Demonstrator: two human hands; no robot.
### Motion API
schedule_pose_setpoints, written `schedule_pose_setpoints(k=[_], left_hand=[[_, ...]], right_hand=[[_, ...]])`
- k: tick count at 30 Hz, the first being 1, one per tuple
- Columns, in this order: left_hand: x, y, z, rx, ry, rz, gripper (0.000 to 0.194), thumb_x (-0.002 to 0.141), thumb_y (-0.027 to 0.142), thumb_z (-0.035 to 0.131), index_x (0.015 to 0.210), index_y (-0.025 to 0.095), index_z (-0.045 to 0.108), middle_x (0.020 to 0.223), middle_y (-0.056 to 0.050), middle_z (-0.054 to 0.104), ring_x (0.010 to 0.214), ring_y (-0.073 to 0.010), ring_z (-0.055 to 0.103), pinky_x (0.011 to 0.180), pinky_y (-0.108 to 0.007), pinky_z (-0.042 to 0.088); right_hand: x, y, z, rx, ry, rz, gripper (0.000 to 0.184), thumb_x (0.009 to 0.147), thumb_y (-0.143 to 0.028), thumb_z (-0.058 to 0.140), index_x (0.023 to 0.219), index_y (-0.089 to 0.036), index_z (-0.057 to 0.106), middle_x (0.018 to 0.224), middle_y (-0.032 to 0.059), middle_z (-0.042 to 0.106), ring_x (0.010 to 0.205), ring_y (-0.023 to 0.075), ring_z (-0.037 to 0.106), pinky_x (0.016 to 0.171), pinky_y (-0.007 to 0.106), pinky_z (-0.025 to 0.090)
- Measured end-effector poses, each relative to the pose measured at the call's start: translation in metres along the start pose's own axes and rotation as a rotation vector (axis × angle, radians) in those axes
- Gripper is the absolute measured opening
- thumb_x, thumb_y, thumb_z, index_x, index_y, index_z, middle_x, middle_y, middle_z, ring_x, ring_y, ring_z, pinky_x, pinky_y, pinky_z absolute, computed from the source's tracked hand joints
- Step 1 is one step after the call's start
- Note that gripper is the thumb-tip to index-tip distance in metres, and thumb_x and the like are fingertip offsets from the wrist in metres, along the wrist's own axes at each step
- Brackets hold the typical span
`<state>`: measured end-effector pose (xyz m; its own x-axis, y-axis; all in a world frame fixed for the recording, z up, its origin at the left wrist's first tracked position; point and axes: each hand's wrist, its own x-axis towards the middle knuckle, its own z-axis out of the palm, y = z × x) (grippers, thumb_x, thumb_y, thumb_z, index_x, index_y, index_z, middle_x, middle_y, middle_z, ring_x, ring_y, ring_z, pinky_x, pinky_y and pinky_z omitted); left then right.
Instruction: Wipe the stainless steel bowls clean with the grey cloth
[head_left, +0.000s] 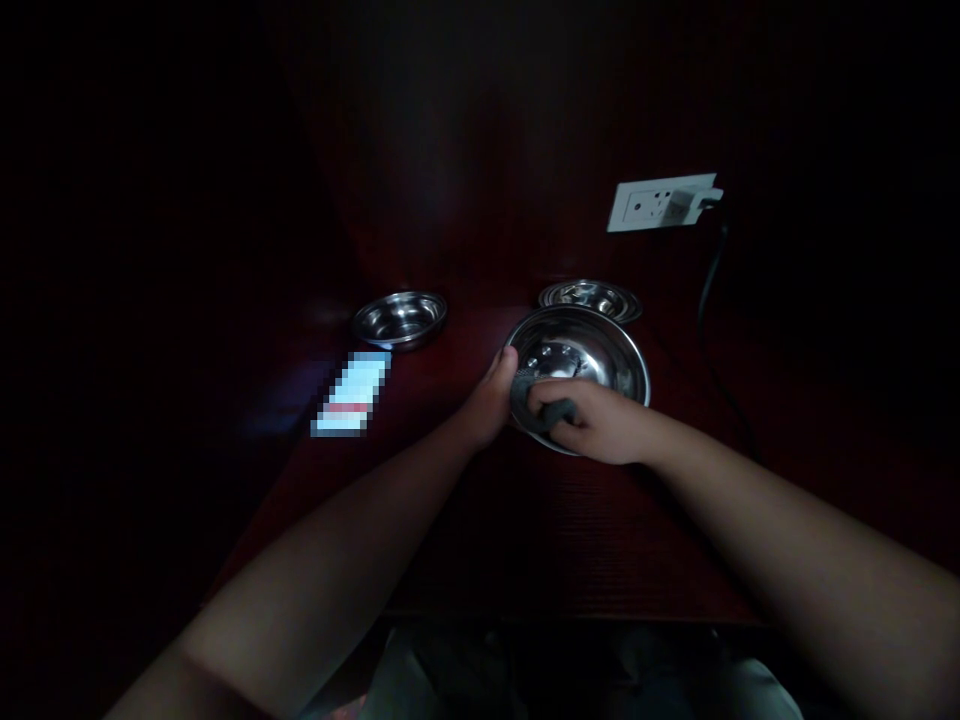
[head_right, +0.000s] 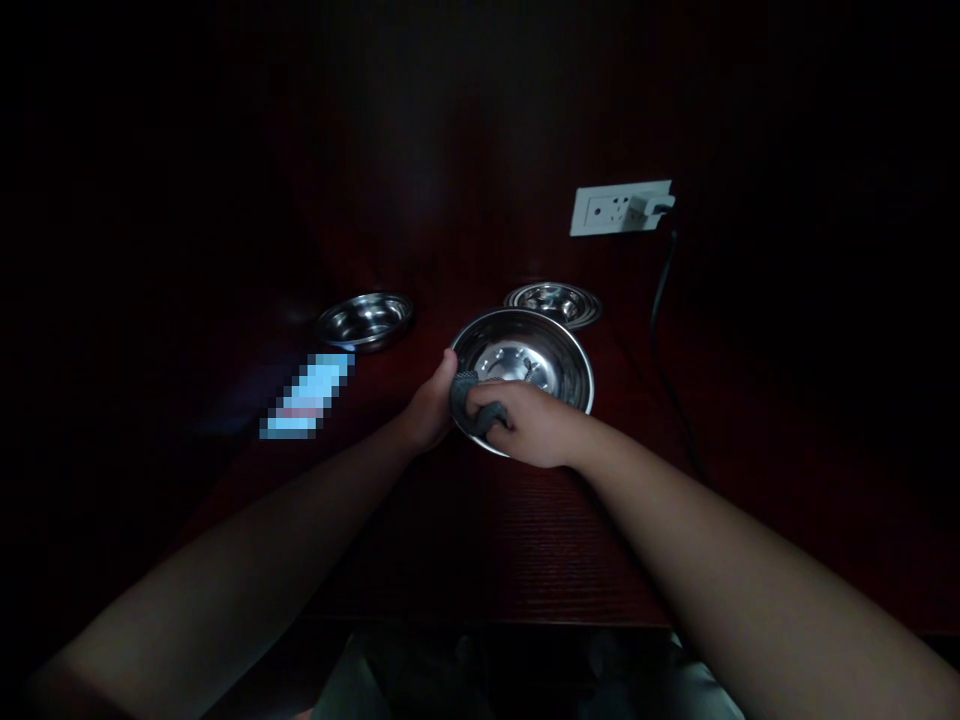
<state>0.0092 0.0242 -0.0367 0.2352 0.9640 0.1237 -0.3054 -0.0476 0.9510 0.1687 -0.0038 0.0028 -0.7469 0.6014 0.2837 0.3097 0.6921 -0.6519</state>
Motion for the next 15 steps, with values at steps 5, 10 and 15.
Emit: schedule_pose_setpoints(k=[5,10,15], left_hand=[[0.002,-0.004,-0.004,0.054,0.000,0.019,0.057,0.090,0.060,0.038,0.130,0.022,0.054,0.133,-0.007,0.059,0.135,-0.0262,0.042,0.113,-0.042,0.030],[0.004,-0.006,-0.003,0.060,-0.002,0.052,0.057,0.091,0.061,0.036,0.130,0.023,0.051,0.135,-0.007,0.057,0.134,-0.0248,0.043,0.112,-0.041,0.029],[0.006,-0.005,-0.005,0.050,0.064,0.005,0.055,0.090,0.060,0.038,0.129,0.024,0.051,0.137,-0.007,0.055,0.132,-0.0246,0.045,0.110,-0.039,0.033]], right_hand=[[-0.002,-0.002,-0.003,-0.070,-0.069,0.096,0.017,0.071,-0.002,0.047,0.074,-0.018,0.053,0.072,-0.0018,0.057,0.067,0.0111,0.051,0.065,0.025,0.039],[-0.004,-0.004,-0.007,-0.196,-0.115,0.185,0.017,0.070,-0.006,0.048,0.078,-0.019,0.056,0.074,-0.0002,0.060,0.067,0.0128,0.053,0.065,0.026,0.041],[-0.005,0.002,-0.011,-0.408,-0.109,0.275,0.018,0.072,-0.012,0.051,0.087,-0.018,0.059,0.085,0.0057,0.065,0.074,0.0176,0.058,0.070,0.030,0.045]])
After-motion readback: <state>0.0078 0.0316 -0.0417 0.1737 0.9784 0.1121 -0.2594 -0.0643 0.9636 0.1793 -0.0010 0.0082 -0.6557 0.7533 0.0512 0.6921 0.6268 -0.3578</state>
